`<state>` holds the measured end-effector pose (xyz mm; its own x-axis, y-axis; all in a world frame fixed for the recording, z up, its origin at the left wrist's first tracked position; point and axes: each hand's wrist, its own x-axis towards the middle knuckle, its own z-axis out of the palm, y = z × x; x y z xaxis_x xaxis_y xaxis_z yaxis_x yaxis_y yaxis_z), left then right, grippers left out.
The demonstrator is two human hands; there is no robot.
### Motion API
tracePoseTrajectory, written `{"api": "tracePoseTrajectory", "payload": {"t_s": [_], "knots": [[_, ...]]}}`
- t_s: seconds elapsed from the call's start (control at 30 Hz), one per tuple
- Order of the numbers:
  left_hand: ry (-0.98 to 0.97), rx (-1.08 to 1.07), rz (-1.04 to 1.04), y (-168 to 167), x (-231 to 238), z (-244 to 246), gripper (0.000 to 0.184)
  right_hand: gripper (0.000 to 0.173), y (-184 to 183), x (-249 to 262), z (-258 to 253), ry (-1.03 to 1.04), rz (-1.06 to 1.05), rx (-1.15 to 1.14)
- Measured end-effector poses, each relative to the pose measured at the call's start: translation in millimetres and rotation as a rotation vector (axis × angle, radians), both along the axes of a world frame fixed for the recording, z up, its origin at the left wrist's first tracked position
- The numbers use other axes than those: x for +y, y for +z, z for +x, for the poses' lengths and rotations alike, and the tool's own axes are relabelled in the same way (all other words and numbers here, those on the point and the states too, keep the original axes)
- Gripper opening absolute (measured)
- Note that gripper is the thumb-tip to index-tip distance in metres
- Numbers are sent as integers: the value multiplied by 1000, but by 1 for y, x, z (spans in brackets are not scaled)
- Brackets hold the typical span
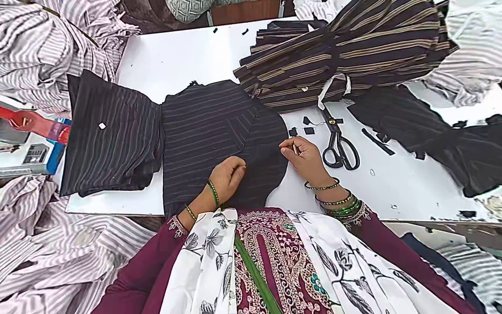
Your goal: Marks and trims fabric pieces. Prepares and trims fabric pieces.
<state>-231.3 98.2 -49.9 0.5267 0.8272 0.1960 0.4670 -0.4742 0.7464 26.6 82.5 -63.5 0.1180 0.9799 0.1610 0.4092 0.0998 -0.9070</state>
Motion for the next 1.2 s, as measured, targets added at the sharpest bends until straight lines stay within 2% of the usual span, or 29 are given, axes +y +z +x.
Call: {"api": "tracePoseTrajectory", "payload": {"t_s": [0.1,0.13,0.2,0.27,0.3,0.37,0.43,0.53,0.6,0.7,0.83,0.9,0.97,1.07,1.13,1.2], "knots": [[206,-253,-204,12,0,8,17,10,1,0,-1,-10,4,13],[180,-267,-254,19,0,12,17,9,1,-1,-2,-16,-2,26],[-60,-139,-303,31,2,17,26,8,1,-1,-2,-28,0,54],[-287,102,-212,39,5,20,30,8,0,-1,-1,-44,14,81],[-329,167,-88,38,6,18,29,8,0,-1,-1,-50,14,96],[-251,145,146,27,11,4,25,9,1,-2,0,-53,12,95],[-125,206,150,18,19,-21,39,9,-1,-3,-1,-23,39,39],[-17,569,-90,1,25,-61,81,11,-3,-4,-4,52,74,-131],[5,718,-89,-5,19,-83,86,13,-1,-8,-9,80,49,-268],[-22,702,-54,-7,6,-111,86,19,5,-20,-22,59,-68,-385],[-64,725,-182,7,-4,-120,90,15,4,-31,-26,-151,-113,-100],[-95,790,-218,20,0,-106,92,14,2,-31,-24,-238,-111,89],[-134,866,-180,31,12,-84,90,12,1,-31,-26,-276,-95,176],[-193,872,-107,30,37,-49,86,11,-3,-34,-35,-310,-35,48],[-298,769,-111,26,47,-29,76,12,-5,-40,-41,-329,-3,-38],[-491,488,-113,22,51,-22,58,13,-7,-46,-45,-337,40,-40]]}}
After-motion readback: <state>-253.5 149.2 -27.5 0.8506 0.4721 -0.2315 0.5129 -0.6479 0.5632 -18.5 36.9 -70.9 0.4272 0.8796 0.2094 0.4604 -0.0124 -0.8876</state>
